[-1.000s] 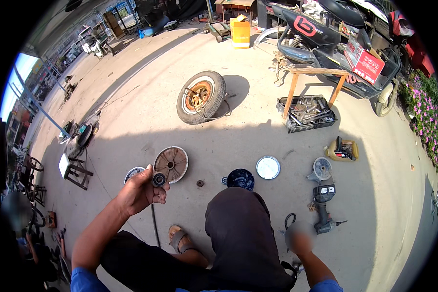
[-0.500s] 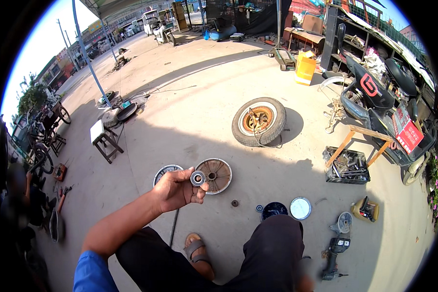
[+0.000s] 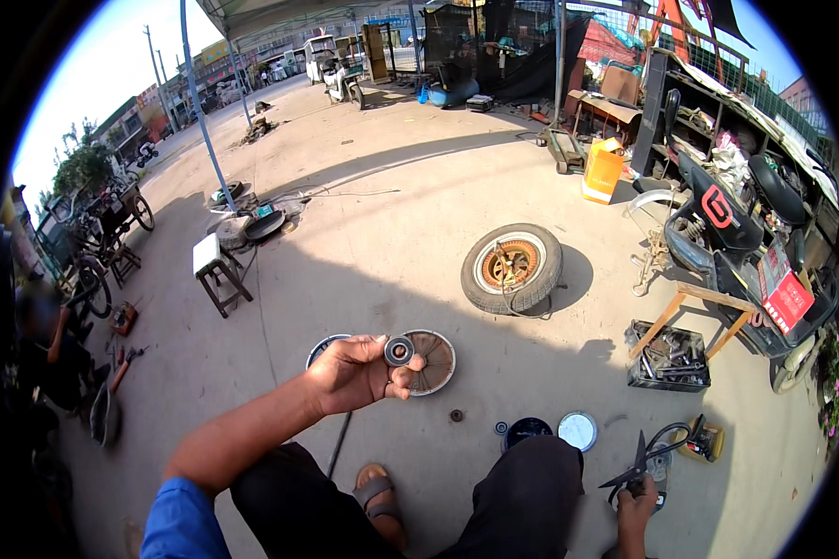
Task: The person sits on the ground and uses pliers to remove a seal from a bearing. They then apply grease to the bearing and place it into a hub assembly. Finally, they use a hammer to tap the bearing into place within the hub.
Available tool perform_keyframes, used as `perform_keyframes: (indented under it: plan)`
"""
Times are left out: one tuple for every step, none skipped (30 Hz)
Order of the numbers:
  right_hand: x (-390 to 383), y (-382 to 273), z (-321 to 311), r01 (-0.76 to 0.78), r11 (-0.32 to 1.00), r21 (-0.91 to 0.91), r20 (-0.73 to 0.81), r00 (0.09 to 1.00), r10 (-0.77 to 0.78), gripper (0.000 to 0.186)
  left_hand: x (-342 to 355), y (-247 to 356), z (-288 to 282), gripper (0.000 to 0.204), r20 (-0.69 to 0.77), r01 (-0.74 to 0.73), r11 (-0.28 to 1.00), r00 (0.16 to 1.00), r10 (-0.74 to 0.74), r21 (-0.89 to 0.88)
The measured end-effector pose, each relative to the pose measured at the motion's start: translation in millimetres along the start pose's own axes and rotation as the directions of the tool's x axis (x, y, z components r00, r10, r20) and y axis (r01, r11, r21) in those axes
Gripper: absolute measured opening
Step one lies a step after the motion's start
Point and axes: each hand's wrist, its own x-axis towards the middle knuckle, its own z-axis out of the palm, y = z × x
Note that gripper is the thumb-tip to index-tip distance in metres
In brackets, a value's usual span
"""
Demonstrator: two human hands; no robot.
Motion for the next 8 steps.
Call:
perform_keyframes:
  plan:
    - [13, -43, 14, 0.122, 0.992, 0.038, -0.151, 0.982, -0.115, 0.027, 0, -1, 1, 0.034, 0.021, -0.002, 1.000, 1.000, 0.003, -0.021]
    - [25, -82, 19, 0.142, 0.979, 0.148, -0.165, 0.979, -0.118, 0.029, 3, -2, 1, 0.034, 0.048, 0.004, 0.999, 0.999, -0.002, -0.044]
    - [37, -116, 22, 0.164, 0.951, 0.261, -0.171, 0.978, -0.121, 0.030, 4, -2, 3, 0.033, 0.069, 0.007, 0.998, 0.998, -0.002, -0.064]
    - [50, -144, 27, 0.189, 0.938, 0.289, -0.133, 0.979, -0.156, 0.030, 2, 1, 8, 0.035, 0.036, 0.010, 1.000, 0.999, -0.009, -0.028]
    - [58, -168, 29, 0.212, 0.927, 0.310, -0.105, 0.977, -0.188, 0.031, 4, -1, 6, 0.036, 0.072, 0.016, 0.999, 0.997, -0.012, -0.046]
    - [62, -199, 37, 0.171, 0.888, 0.426, -0.009, 0.983, -0.185, 0.031, 4, -2, 1, 0.037, 0.098, 0.015, 0.998, 0.995, -0.008, -0.063]
    - [66, -223, 43, 0.116, 0.840, 0.530, 0.086, 0.978, -0.189, 0.031, 3, -4, -4, 0.038, 0.124, 0.017, 0.997, 0.992, -0.007, -0.080]
    - [76, -231, 48, 0.152, 0.810, 0.567, 0.124, 0.956, -0.266, 0.031, 3, -3, -5, 0.040, 0.155, 0.022, 0.995, 0.988, -0.007, -0.094]
